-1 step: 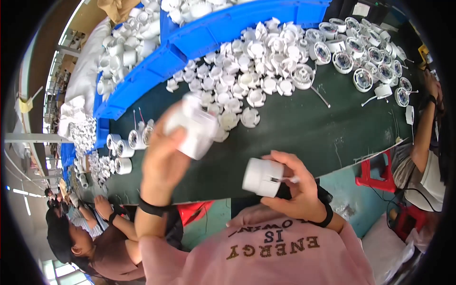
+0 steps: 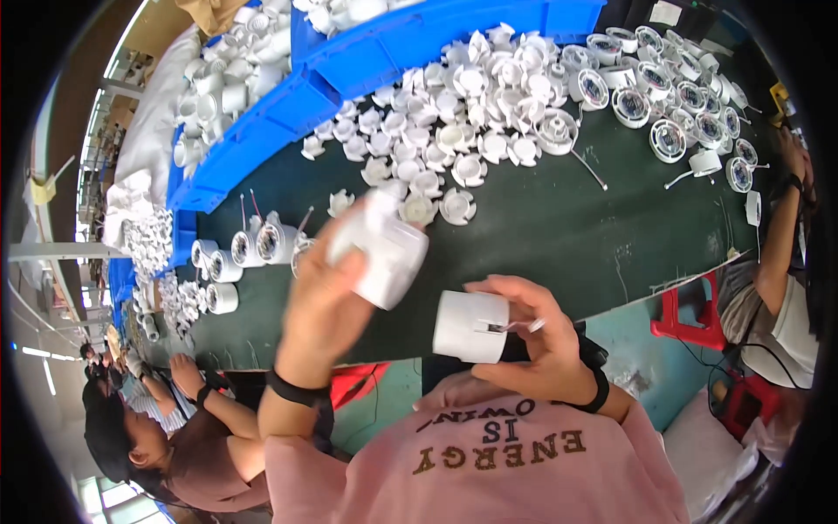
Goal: The person assembles camera housings by hand, picking up a base and a cover from bins, fitting them together, and pressing them to snap into place. They repeat this process for each unit, occasionally moving aside loose components on the table to clear space before setting the assembled housings down.
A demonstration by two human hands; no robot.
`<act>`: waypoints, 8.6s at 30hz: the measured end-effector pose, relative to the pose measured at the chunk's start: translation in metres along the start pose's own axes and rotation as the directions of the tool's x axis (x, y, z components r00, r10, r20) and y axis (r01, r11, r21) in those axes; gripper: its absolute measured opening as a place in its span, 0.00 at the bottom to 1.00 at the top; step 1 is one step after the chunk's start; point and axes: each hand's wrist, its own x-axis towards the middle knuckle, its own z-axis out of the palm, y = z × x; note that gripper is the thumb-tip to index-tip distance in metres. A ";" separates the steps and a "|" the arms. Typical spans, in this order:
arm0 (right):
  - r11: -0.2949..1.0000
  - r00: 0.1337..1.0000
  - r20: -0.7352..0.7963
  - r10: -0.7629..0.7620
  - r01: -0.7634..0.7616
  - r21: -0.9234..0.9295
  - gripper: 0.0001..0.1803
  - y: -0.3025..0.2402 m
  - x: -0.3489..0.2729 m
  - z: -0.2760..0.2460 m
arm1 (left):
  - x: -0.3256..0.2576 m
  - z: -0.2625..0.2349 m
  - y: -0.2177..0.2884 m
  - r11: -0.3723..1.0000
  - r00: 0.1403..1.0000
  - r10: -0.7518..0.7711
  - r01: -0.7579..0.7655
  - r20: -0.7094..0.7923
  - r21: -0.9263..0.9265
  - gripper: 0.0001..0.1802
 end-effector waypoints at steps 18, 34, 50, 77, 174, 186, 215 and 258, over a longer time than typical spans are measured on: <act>0.893 0.987 0.158 -0.038 0.104 -0.438 0.41 0.007 -0.004 0.002 | -0.060 0.016 -0.087 0.668 0.897 0.428 -0.395 0.108 0.631 0.28; 0.841 0.999 0.043 0.032 -0.004 -0.541 0.38 0.002 0.004 -0.002 | -0.037 0.016 -0.077 0.437 0.869 0.455 -0.408 0.194 0.802 0.41; -0.173 0.985 0.139 -0.099 0.121 -0.978 0.28 -0.005 0.136 -0.155 | -0.037 -0.076 -0.049 0.792 0.908 0.258 -0.003 -0.331 0.610 0.19; 0.035 0.959 0.167 -0.228 0.179 -0.983 0.23 -0.014 0.078 -0.146 | 0.099 0.037 -0.125 -0.258 0.647 0.393 -0.605 0.654 0.754 0.09; 0.727 0.938 0.253 -0.237 0.344 -0.594 0.25 0.000 0.035 0.015 | -0.033 0.023 -0.076 0.623 0.870 0.488 -0.401 0.066 0.672 0.21; 0.964 0.949 -0.213 0.232 -0.195 0.181 0.39 -0.014 0.020 -0.008 | 0.021 0.019 0.013 0.460 0.819 -0.127 -0.452 0.560 0.764 0.33; 1.000 0.972 -0.232 0.025 -0.020 0.023 0.41 -0.026 0.013 -0.027 | 0.013 0.016 0.034 0.342 0.880 0.051 -0.460 0.472 0.820 0.44; 0.822 0.941 0.288 0.179 0.018 -0.569 0.32 -0.021 0.025 -0.016 | -0.047 0.015 -0.076 0.907 0.994 -0.070 0.099 -0.085 0.410 0.30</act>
